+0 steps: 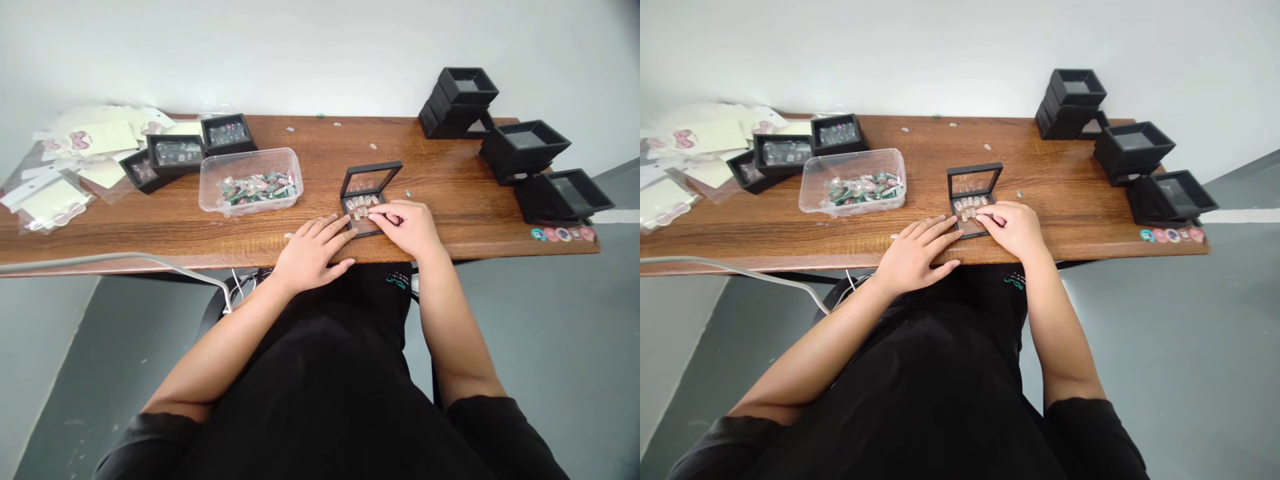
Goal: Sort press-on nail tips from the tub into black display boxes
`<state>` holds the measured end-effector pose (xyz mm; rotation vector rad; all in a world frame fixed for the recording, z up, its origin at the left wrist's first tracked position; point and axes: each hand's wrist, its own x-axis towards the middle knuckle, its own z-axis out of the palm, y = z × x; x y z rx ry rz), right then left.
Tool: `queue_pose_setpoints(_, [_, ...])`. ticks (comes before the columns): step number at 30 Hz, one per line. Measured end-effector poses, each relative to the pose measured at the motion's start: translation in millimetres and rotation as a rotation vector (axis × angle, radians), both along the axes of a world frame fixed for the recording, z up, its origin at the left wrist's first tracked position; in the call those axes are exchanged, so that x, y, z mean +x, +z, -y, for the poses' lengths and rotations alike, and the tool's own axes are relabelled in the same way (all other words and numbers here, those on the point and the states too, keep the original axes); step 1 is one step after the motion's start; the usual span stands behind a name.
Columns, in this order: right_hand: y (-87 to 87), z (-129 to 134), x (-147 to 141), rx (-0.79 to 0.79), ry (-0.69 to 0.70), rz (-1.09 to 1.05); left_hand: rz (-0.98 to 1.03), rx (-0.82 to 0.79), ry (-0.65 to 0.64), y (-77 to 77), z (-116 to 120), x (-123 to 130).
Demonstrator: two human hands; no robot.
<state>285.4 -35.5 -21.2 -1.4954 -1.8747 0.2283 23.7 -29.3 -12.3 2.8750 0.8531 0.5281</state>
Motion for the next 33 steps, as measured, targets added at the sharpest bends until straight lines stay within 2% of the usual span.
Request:
queue_pose_setpoints(4, [-0.3,1,1,-0.003,-0.019,0.004,0.04,0.011,-0.008,11.3,3,-11])
queue_pose_setpoints(8, [0.2,2,1,-0.021,-0.025,0.002,0.127,0.088,0.082,22.5,1,-47])
queue_pose_setpoints(11, [0.1,3,2,-0.038,-0.032,0.007,0.205,0.187,0.264,23.8,-8,-86])
queue_pose_setpoints(13, [0.1,4,2,-0.042,-0.044,0.012,0.245,0.233,0.448,22.0,-15,-110])
queue_pose_setpoints(15, [0.3,5,2,-0.042,-0.056,0.018,0.257,0.225,0.634,19.9,-21,-127])
queue_pose_setpoints(17, [0.9,6,2,-0.036,-0.068,0.018,0.273,0.156,0.724,18.6,-25,-136])
queue_pose_setpoints(22, [1.6,8,2,-0.027,-0.098,-0.004,0.353,-0.02,0.762,17.8,-25,-134])
queue_pose_setpoints(27, [0.5,7,2,-0.005,-0.149,-0.021,0.374,-0.023,0.803,12.5,-22,-133])
queue_pose_setpoints(33, [-1.5,7,3,0.065,-0.205,-0.027,0.392,-0.013,0.736,-3.2,-20,-143])
